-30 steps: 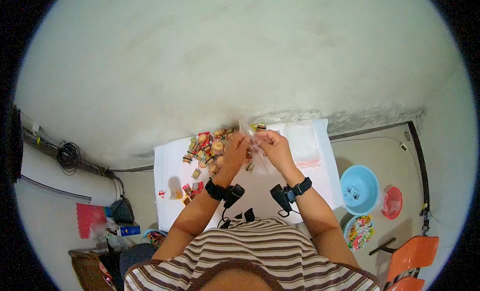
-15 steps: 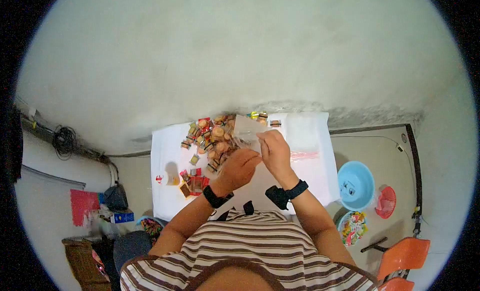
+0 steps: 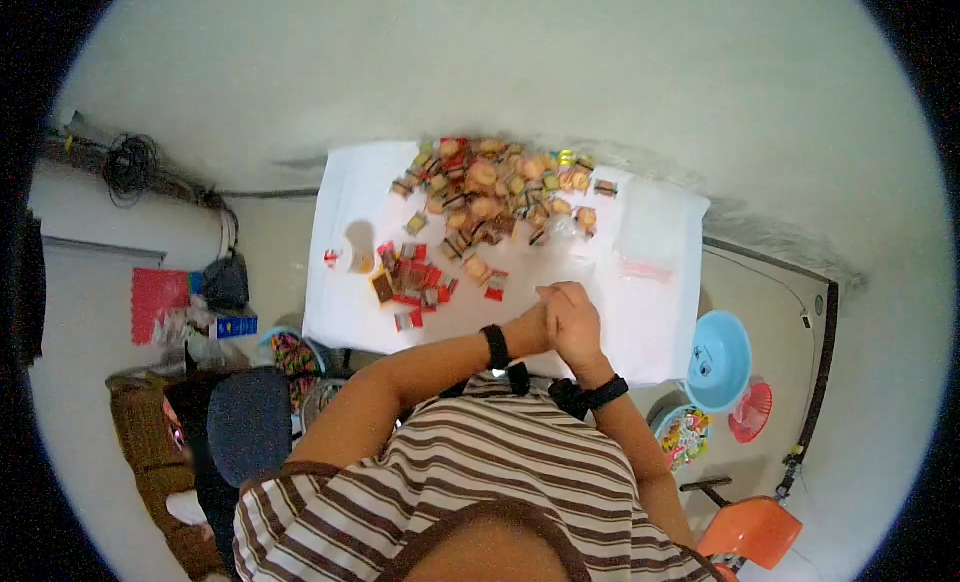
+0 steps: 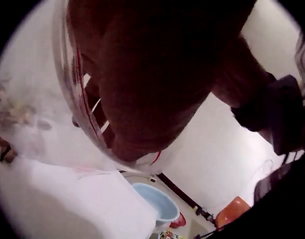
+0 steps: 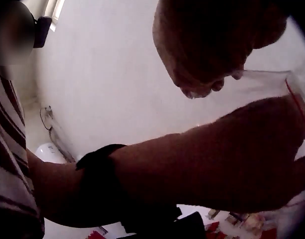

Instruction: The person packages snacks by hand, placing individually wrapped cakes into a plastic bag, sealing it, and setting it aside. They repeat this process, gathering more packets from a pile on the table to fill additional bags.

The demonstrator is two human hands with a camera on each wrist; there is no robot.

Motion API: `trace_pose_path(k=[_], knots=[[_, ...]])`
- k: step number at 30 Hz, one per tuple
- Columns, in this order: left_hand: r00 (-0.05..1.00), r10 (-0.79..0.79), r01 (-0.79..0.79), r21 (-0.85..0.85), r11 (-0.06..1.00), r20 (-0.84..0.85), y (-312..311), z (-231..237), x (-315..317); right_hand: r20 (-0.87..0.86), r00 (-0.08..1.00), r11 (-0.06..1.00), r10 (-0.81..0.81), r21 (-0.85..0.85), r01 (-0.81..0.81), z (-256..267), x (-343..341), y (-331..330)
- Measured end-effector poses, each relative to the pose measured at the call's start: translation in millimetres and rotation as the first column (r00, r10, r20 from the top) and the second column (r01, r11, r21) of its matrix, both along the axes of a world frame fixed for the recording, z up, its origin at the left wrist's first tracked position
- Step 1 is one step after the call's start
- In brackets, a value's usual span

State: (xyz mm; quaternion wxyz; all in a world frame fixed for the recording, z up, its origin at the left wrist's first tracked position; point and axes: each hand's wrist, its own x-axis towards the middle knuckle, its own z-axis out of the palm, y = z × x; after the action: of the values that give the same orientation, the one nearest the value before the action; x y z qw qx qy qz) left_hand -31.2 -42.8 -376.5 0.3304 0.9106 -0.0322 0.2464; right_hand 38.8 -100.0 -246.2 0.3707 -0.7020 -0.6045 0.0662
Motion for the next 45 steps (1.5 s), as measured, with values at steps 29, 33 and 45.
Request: trace_pose_path(k=[29,33,45], knots=[[0.958,0.228,-0.212,0.109,0.971,-0.176,37.0,-77.8,91.2,0.017,0.923,0.915,-0.383,-0.129,0.382,-156.3,62.0,-24.9],[0.873,0.267,-0.189,0.223,0.956,-0.409,-4.0,-133.1,54.2,-0.152,0.847,0.843,-0.509,-0.287,0.455,-222.4,55.1,-43.2],[0.703,0.183,-0.409,-0.181,0.894,-0.687,-1.8,-144.5,-73.2,-0.132,0.834,0.804,-0.536,-0.379,0.458,-275.5,15.1,-73.4]])
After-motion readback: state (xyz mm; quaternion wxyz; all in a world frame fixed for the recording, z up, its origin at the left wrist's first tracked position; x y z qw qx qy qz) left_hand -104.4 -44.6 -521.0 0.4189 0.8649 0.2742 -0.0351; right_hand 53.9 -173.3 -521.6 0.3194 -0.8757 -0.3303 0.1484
